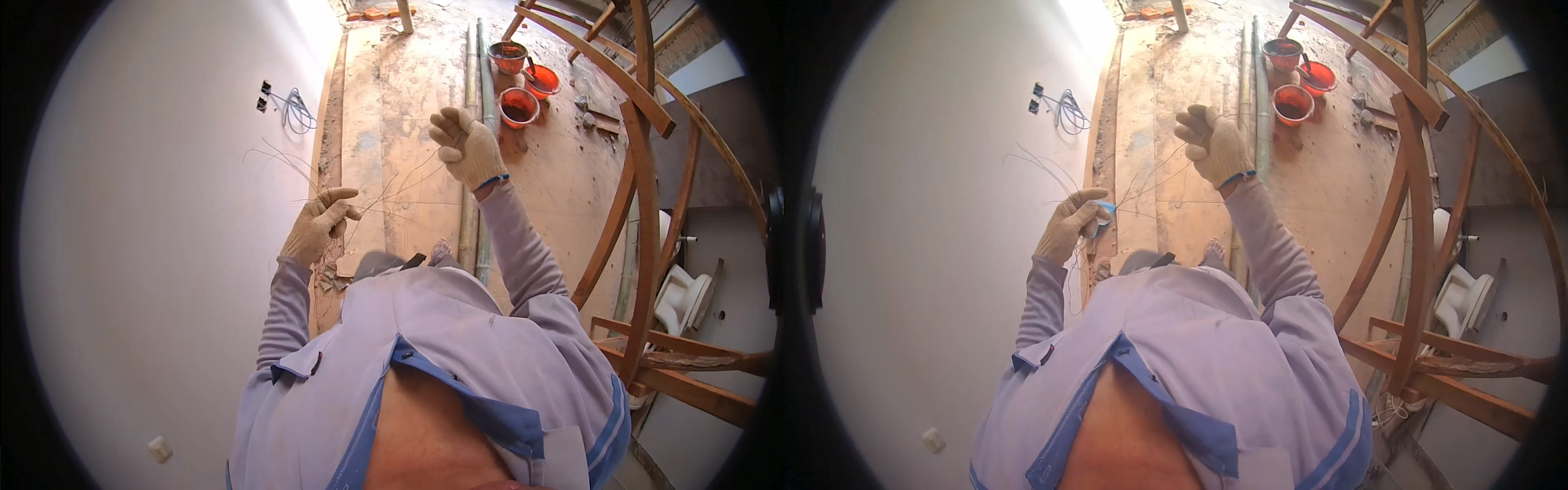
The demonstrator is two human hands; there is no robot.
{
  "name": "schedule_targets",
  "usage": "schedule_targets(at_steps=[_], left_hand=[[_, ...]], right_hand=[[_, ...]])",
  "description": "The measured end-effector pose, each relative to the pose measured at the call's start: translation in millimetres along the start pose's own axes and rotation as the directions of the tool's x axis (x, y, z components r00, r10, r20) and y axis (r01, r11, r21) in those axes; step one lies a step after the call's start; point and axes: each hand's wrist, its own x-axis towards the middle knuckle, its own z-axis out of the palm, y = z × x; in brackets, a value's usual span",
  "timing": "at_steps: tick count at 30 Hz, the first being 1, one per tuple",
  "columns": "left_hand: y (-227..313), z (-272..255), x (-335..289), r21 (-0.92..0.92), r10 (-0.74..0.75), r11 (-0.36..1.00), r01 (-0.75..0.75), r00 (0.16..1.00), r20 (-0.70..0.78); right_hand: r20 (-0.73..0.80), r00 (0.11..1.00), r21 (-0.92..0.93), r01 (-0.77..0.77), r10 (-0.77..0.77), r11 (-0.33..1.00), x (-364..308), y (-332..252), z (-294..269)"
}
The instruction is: The person secures bamboo poles using wire and pliers, then moves indoors to prepare additional wire and returns to the scaffolding to tie and cut the wire, completing the fastening of the bamboo structure.
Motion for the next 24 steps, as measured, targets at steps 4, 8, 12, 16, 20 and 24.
schedule_targets(at_steps=[4, 8, 12, 16, 20, 24], left_hand=[[-1, 2, 67, -0.066, -0.055, 0.996, 0.056, 0.998, 0.012], [-1, -3, 156, -0.164, -0.074, 0.983, 0.078, 0.997, 0.029], [16, -21, 264, -0.186, 0.026, 0.982, -0.014, 0.998, 0.061], [56, -39, 376, -0.116, 0.122, 0.986, -0.122, 0.993, -0.008], [126, -62, 497, -0.225, 0.189, 0.957, -0.183, 0.982, 0.006], [202, -68, 603, -0.131, 0.246, 0.966, -0.223, 0.948, 0.204]], right_hand=[[-0.139, 0.99, 0.195, 0.052, -0.025, 0.979, 38, -32, 4], [-0.13, 0.99, 0.459, 0.107, -0.052, 0.882, 99, -70, -5], [0.16, 0.974, 0.452, 0.07, -0.158, 0.889, 174, -126, -12], [0.134, 0.958, 0.124, 0.239, -0.255, 0.963, 232, -191, 4], [-0.066, 0.911, -0.295, 0.373, -0.408, 0.88, 265, -253, 24], [-0.245, 0.75, -0.659, 0.335, -0.614, 0.673, 288, -284, 29]])
